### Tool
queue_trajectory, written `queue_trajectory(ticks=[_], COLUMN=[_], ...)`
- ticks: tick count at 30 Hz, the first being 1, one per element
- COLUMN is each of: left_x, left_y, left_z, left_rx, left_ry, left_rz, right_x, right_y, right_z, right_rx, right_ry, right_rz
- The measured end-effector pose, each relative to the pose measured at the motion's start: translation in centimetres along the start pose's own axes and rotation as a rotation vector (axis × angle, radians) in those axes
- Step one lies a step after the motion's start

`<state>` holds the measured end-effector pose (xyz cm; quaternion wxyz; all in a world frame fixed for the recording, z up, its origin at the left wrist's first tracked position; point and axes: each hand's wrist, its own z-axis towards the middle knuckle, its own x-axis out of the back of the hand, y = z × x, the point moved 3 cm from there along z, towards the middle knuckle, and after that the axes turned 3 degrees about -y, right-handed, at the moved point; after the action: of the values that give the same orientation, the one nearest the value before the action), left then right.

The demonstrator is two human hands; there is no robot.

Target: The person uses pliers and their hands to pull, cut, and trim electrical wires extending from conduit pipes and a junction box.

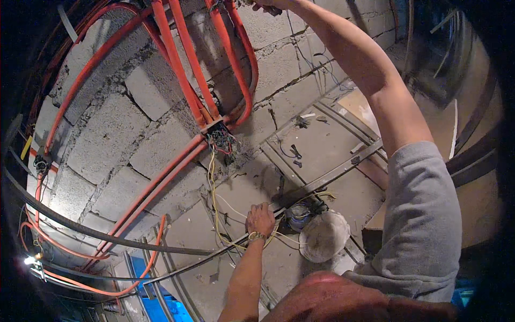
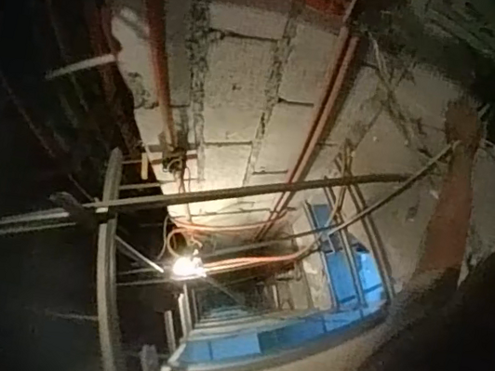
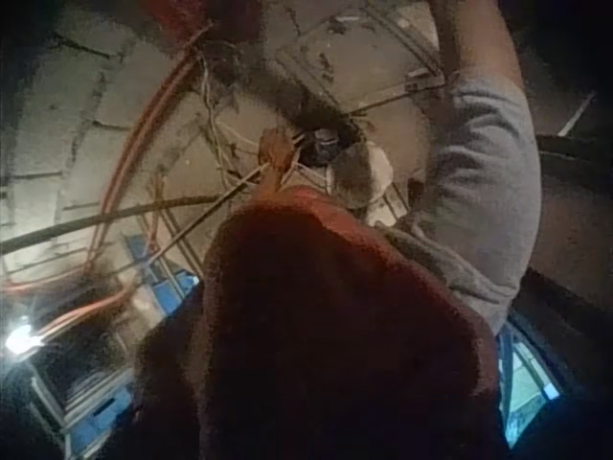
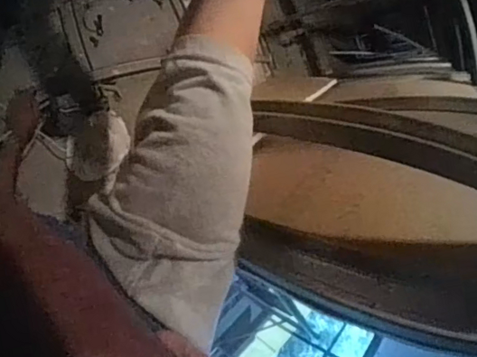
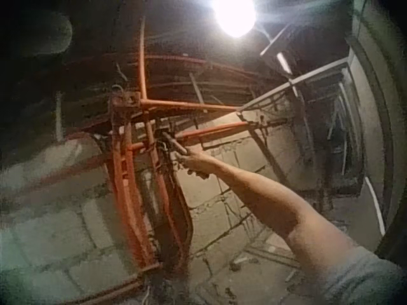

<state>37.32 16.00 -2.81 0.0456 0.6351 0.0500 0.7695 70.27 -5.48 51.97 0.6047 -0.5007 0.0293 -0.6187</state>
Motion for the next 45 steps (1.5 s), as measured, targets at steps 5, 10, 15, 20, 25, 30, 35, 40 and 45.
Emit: queue_trajectory(ticks=[5, 10, 15, 20, 25, 30, 35, 40, 45], left_x=[-0.5, -0.3, -0.1, 0.0, -2.1, -0.9, 0.4, -0.1, -2.5], left_y=[-0.1, 0.2, -0.7, 0.5, -1.4, -0.6, 0.0, 0.2, -0.5], left_z=[0.0, 0.0, -0.8, 0.3, -0.4, -0.5, 0.1, -0.5, -0.6], left_rx=[0.015, -0.024, 0.06, 0.009, -0.001, 0.037, 0.036, 0.003, 0.004], left_ry=[-0.024, 0.0, -0.035, -0.058, -0.019, -0.039, -0.066, -0.011, 0.032], left_rz=[0.09, 0.113, 0.048, 0.045, 0.045, 0.06, 0.068, 0.006, 0.135], right_x=[0.2, 0.6, -2.6, 1.3, -0.8, -4.9, -7.0, -8.3, -11.6], right_y=[-0.2, 3.4, 4.5, 9.9, 8.4, 7.5, 7.0, 6.6, 10.2], right_z=[2.0, 7.7, 7.5, 9.6, 9.1, 6.9, 0.7, -1.1, -5.5], right_rx=[0.045, 0.183, 0.23, -0.127, -0.088, -0.036, 0.054, 0.06, -0.139], right_ry=[0.085, 0.349, 0.424, 0.395, 0.521, -0.088, -0.414, -0.014, 0.25], right_rz=[-0.293, -0.983, -0.89, -0.457, -0.534, 0.514, 0.806, 0.257, 0.395])
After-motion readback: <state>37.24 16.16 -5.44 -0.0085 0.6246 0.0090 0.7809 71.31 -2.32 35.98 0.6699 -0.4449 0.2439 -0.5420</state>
